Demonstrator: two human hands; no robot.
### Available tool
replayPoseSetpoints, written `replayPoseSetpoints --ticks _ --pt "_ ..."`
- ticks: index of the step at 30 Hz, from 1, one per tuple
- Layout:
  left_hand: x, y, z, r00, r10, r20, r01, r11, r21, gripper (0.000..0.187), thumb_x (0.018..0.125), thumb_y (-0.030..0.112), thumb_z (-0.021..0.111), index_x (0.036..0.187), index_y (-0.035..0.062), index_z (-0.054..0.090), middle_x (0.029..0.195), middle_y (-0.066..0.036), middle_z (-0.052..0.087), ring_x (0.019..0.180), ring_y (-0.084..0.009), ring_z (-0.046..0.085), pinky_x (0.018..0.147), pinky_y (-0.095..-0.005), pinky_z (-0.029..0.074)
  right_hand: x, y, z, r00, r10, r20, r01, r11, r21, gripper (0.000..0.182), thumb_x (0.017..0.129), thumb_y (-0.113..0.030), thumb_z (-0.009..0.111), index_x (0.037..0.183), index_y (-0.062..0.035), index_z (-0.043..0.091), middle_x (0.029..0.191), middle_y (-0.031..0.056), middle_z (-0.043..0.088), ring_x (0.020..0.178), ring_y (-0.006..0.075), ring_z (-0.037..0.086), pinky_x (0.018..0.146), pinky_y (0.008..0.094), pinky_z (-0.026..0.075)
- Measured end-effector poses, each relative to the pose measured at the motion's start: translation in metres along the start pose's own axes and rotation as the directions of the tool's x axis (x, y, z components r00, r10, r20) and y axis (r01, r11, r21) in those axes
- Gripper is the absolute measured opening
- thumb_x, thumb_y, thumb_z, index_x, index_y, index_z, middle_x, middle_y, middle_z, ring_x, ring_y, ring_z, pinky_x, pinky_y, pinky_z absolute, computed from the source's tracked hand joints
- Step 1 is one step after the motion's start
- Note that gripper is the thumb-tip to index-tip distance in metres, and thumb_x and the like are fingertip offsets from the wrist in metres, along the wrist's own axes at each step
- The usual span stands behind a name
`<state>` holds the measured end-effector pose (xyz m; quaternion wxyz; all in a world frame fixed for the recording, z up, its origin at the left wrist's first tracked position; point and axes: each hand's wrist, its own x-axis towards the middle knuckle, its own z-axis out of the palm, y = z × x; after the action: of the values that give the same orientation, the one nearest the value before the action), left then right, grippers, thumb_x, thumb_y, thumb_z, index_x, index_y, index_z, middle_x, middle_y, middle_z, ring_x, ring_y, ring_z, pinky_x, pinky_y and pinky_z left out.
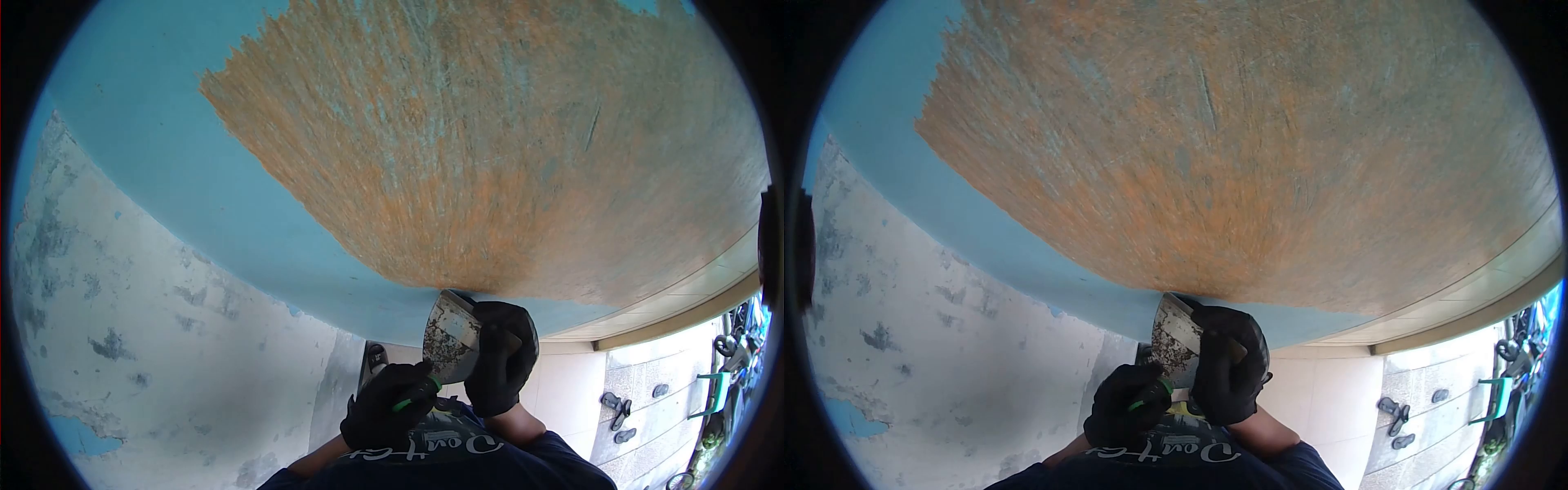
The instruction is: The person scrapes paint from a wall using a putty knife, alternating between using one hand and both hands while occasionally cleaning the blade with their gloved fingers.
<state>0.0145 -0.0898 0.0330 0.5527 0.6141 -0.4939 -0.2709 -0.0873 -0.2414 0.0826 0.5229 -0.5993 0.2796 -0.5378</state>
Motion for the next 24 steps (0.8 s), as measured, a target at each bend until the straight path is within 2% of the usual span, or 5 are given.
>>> replayPoseSetpoints --ticks 5,7,11,12,24 --pt "0.0 -0.014 0.007 0.984 -0.176 0.003 0.175 0.977 -0.124 0.044 0.084 0.003 0.079 0.124 0.0003 0.06 0.117 -0.015 0.065 0.101 -0.0238 0.068 0.087 -0.0349 0.055 0.009 0.008 -0.003 0.997 -0.071 0.038 0.073 0.996 -0.048 0.011 0.095 -0.004 0.053 0.098 0.0018 0.063 0.099 0.0129 0.068 0.093 0.018 0.063 0.083 0.0317 0.049" --pt "0.004 -0.022 0.006 0.996 0.076 -0.042 -0.07 0.988 0.138 0.045 0.083 0.0 0.079 0.123 0.0024 0.06 0.116 -0.015 0.064 0.099 -0.0242 0.069 0.086 -0.0354 0.056 0.02 0.0 -0.001 0.996 -0.065 0.065 0.07 0.994 -0.085 0.011 0.095 -0.003 0.054 0.099 0.0017 0.063 0.1 0.0131 0.069 0.095 0.0183 0.063 0.084 0.0314 0.049" --pt "0.003 0.013 0.015 0.988 -0.009 -0.156 -0.026 0.975 -0.219 0.05 0.084 -0.009 0.073 0.127 0.0062 0.053 0.101 -0.01 0.062 0.093 -0.0196 0.067 0.073 -0.0325 0.056 0.03 -0.016 -0.003 0.953 -0.231 0.195 0.228 0.973 0.038 0.014 0.097 -0.004 0.056 0.105 0.0016 0.065 0.107 0.0121 0.068 0.1 0.0182 0.062 0.089 0.0321 0.048" --pt "0.008 0.025 0.009 0.981 0.167 -0.1 -0.157 0.983 0.098 0.053 0.083 -0.005 0.075 0.13 0.0032 0.053 0.103 -0.012 0.064 0.094 -0.0205 0.068 0.082 -0.0354 0.055 0.02 -0.009 -0.011 0.979 -0.157 0.132 0.15 0.987 0.064 0.014 0.097 -0.006 0.056 0.105 0.0018 0.065 0.107 0.0125 0.068 0.1 0.0187 0.062 0.09 0.0329 0.048" --pt "-0.003 0.004 0.021 0.998 0.059 -0.036 -0.059 0.998 0.005 0.06 0.08 -0.009 0.074 0.135 0.0021 0.05 0.115 -0.014 0.059 0.102 -0.0239 0.067 0.088 -0.0376 0.054 0.011 0.006 -0.018 0.995 -0.032 0.097 0.033 0.999 -0.005 0.014 0.096 -0.007 0.054 0.097 0.0018 0.065 0.102 0.0121 0.068 0.094 0.0189 0.061 0.086 0.0329 0.048"
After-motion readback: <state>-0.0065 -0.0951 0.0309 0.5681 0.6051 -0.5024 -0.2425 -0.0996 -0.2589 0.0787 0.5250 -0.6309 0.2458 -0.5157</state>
